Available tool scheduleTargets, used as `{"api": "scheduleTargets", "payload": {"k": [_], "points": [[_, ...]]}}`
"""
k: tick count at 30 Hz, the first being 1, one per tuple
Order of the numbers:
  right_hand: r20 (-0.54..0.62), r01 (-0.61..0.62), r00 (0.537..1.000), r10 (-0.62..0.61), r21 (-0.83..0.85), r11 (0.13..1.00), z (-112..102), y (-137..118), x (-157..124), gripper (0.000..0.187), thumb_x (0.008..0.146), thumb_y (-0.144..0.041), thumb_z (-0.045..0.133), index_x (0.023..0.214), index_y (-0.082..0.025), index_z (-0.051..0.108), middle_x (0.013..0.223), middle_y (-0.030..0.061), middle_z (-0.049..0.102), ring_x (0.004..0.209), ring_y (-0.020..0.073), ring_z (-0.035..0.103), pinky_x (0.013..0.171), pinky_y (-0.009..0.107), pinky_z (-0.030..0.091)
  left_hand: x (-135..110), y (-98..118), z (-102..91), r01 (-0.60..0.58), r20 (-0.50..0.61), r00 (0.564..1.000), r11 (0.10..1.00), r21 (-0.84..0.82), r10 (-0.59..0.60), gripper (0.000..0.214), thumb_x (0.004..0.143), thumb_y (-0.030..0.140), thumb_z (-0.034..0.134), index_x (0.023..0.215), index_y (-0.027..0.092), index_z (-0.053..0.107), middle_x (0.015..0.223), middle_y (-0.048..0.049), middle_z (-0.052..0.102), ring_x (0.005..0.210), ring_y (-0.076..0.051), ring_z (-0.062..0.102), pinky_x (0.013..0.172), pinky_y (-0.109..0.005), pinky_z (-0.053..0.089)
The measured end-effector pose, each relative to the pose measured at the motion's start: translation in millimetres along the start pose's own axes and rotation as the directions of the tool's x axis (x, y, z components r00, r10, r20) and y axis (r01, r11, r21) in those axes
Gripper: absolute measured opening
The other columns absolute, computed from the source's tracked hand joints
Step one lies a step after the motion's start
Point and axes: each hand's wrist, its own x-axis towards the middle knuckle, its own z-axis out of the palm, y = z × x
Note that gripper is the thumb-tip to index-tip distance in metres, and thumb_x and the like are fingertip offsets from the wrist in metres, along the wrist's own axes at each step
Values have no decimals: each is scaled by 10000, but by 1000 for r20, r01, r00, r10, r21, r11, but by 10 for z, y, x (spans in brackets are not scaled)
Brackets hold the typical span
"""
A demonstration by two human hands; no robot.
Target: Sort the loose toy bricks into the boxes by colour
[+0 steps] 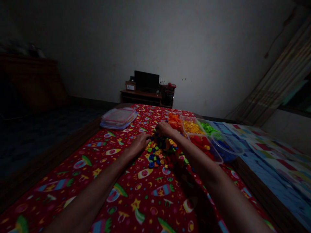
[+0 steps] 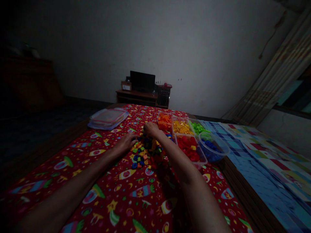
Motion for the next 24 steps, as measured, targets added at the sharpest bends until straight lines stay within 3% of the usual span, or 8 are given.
{"api": "scheduleTargets", "payload": {"k": [3, 5, 9, 12, 15, 18, 20, 24], "points": [[76, 62, 995, -61, -13, 998, 68, -104, 12, 245, 848, -196, 511, 1012, -131, 682, 1000, 146, 688, 903, 202, 638, 697, 235, 429, -40, 27, 21, -8, 23, 1000, 1000, -7, 8, 204, 770, 205, 551, 900, 176, 706, 832, -98, 619, 853, -263, 578, 798, -367, 446], [62, 68, 996, -68, -13, 998, 102, -139, -5, 250, 852, -187, 497, 1005, -114, 680, 988, 155, 686, 889, 197, 635, 691, 233, 419, -38, 42, 26, -6, 13, 1000, 1000, -11, 6, 189, 768, 192, 549, 874, 175, 705, 820, -99, 617, 854, -265, 578, 793, -364, 446], [-80, 33, 996, -28, 66, 997, 106, -78, -63, 254, 852, -179, 472, 955, -94, 689, 900, 135, 687, 777, 164, 611, 642, 225, 380, 38, 70, 12, 36, -35, 999, 998, -44, -38, 149, 761, 209, 555, 796, 175, 696, 779, -84, 635, 832, -244, 581, 794, -340, 443], [-205, 26, 978, 31, 270, 962, 99, 6, -142, 237, 835, -193, 488, 866, -96, 702, 755, 72, 668, 663, 122, 550, 591, 207, 341, 110, 129, -46, 176, -54, 980, 965, -195, -190, 114, 736, 265, 585, 706, 180, 655, 685, -45, 626, 731, -207, 578, 691, -294, 456], [-250, 26, 959, 134, 548, 836, 137, 42, -283, 250, 827, -227, 495, 861, -103, 709, 684, 27, 646, 608, 102, 516, 555, 186, 336, 132, 236, -124, 330, 106, 942, 814, -478, -319, 245, 754, 416, 577, 661, 189, 576, 505, 29, 496, 487, -132, 474, 481, -231, 386], [-245, 49, 952, 185, 716, 696, 182, 14, -490, 271, 826, -243, 512, 969, -128, 711, 743, 23, 679, 657, 123, 567, 578, 188, 391, 108, 357, -151, 409, 312, 911, 677, -612, -269, 381, 743, 548, 570, 628, 189, 516, 433, 75, 357, 358, -73, 296, 376, -201, 252], [-252, 72, 953, 165, 724, 686, 177, -32, -643, 280, 827, -234, 523, 1025, -159, 705, 813, 25, 704, 720, 146, 599, 633, 210, 431, 90, 428, -122, 406, 344, 910, 675, -616, -233, 410, 701, 570, 611, 617, 179, 524, 446, 72, 370, 364, -60, 285, 370, -192, 217], [-238, 61, 963, 124, 644, 763, 110, -100, -896, 251, 831, -226, 542, 1001, -164, 716, 890, 41, 720, 812, 173, 617, 740, 242, 449, 73, 566, -43, 409, 374, 903, 684, -604, -211, 422, 655, 551, 671, 573, 156, 548, 455, 65, 390, 388, -49, 307, 374, -179, 202]]}}
